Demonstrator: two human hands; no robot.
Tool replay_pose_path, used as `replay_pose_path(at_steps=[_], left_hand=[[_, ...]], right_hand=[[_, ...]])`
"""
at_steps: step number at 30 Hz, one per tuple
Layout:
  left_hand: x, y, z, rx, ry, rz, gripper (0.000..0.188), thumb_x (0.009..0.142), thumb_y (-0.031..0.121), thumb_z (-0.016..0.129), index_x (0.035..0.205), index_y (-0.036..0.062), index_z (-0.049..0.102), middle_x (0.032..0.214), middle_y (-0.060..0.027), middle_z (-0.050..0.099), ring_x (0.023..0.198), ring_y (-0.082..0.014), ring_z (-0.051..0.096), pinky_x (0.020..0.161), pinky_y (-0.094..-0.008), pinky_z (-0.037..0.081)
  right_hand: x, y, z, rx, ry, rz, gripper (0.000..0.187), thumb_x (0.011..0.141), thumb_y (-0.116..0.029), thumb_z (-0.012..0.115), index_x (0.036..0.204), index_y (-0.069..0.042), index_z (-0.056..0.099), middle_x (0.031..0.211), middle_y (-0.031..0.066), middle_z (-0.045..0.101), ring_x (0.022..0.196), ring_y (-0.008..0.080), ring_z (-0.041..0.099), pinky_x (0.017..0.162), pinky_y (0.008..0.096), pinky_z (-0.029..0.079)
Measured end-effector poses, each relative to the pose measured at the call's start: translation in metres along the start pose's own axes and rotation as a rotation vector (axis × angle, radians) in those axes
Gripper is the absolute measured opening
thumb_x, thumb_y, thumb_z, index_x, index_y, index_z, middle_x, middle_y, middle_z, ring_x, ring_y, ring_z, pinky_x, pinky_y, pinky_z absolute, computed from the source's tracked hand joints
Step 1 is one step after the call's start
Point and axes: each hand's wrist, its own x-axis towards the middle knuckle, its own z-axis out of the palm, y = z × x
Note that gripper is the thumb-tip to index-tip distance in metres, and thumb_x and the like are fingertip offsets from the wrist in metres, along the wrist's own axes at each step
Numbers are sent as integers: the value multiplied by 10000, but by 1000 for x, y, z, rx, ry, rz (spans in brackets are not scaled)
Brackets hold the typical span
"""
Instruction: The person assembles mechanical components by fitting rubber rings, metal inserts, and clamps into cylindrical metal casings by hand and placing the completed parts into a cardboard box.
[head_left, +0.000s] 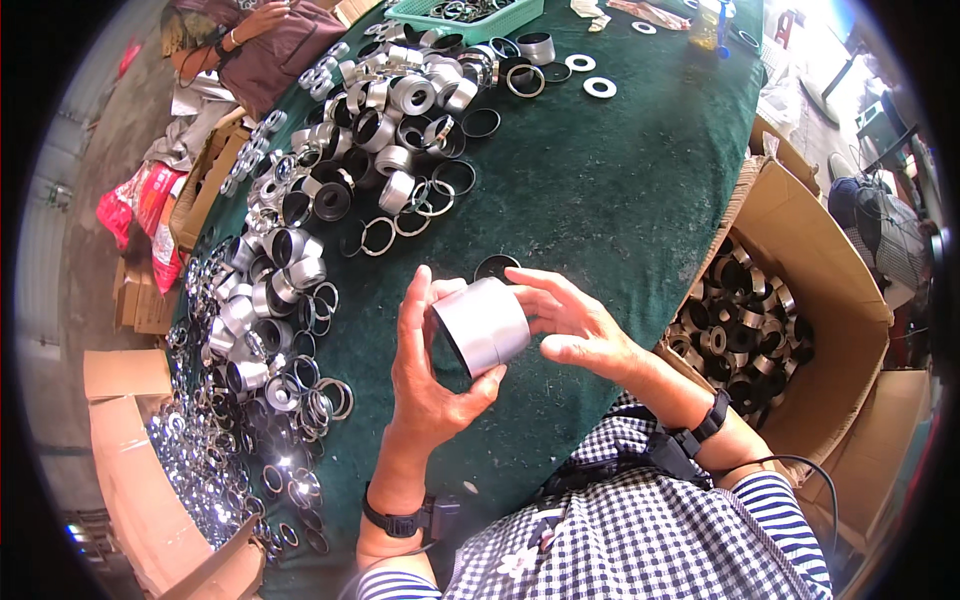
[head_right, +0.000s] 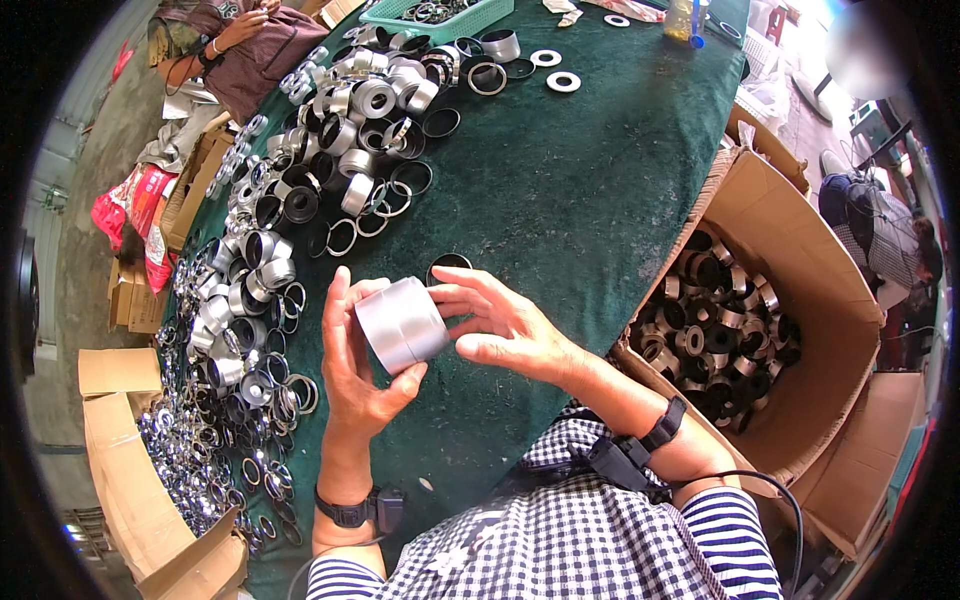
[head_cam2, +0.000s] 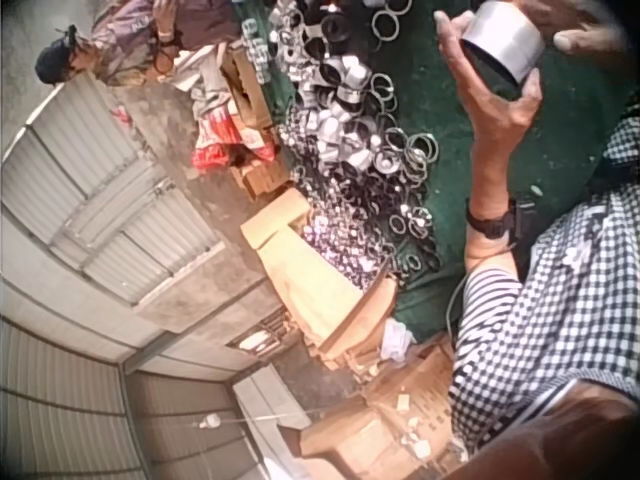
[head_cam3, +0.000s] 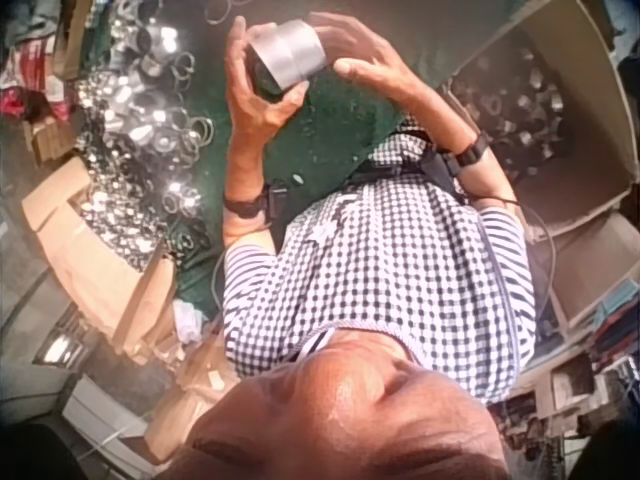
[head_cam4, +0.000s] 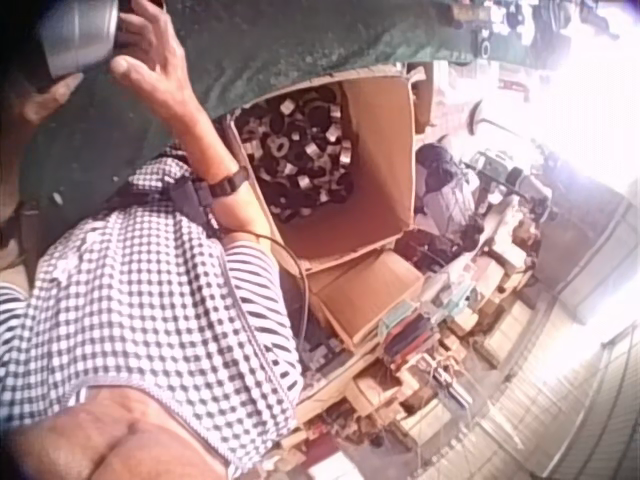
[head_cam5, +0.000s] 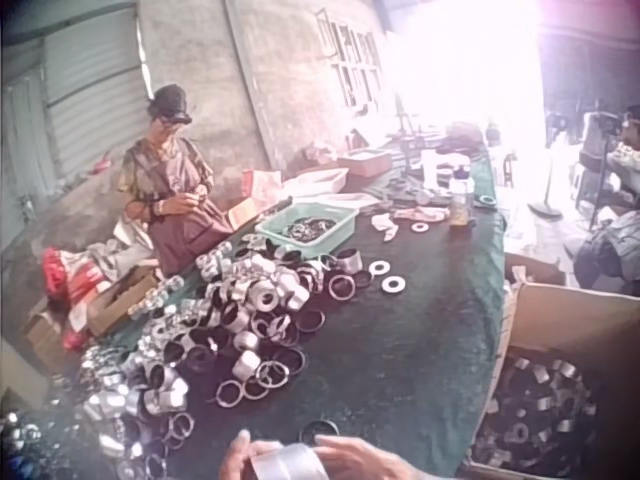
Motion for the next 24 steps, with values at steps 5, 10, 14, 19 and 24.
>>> replay_pose_path(at_steps=[5,10,14,19,24], left_hand=[[-3,-2,0,39,7,24,1055,664,6,740,1546,39,162,1310,-168,478,1188,-258,531,1010,-395,454],[-1,-4,1,202,-74,156,1139,687,193,833,1558,26,118,1419,-209,431,1285,-326,494,1050,-414,416],[-4,0,-1,-141,-26,-1,1099,771,345,801,1563,44,99,1470,-238,376,1282,-352,490,1056,-451,407],[-1,13,3,-613,-3,-520,1042,826,383,754,1557,26,104,1417,-213,413,1265,-284,497,1060,-418,404],[-2,7,11,-375,51,-297,953,767,118,768,1528,16,203,1292,-150,486,1236,-234,514,1005,-391,467]], right_hand=[[7,2,6,192,-14,87,898,835,-328,779,1529,-88,260,1446,173,442,1320,261,451,1075,430,389],[14,-2,19,66,40,50,912,765,-269,841,1491,-100,314,1337,113,493,1282,223,469,1068,395,401],[10,-4,15,-86,91,6,903,738,-261,851,1469,-92,349,1313,105,497,1259,221,484,1057,396,413],[9,5,9,-551,115,-251,893,705,-236,865,1448,-79,396,1353,116,479,1257,240,494,1071,405,399],[9,3,6,-428,29,-217,884,777,-262,807,1501,-90,330,1451,151,418,1347,264,424,1106,432,360]])
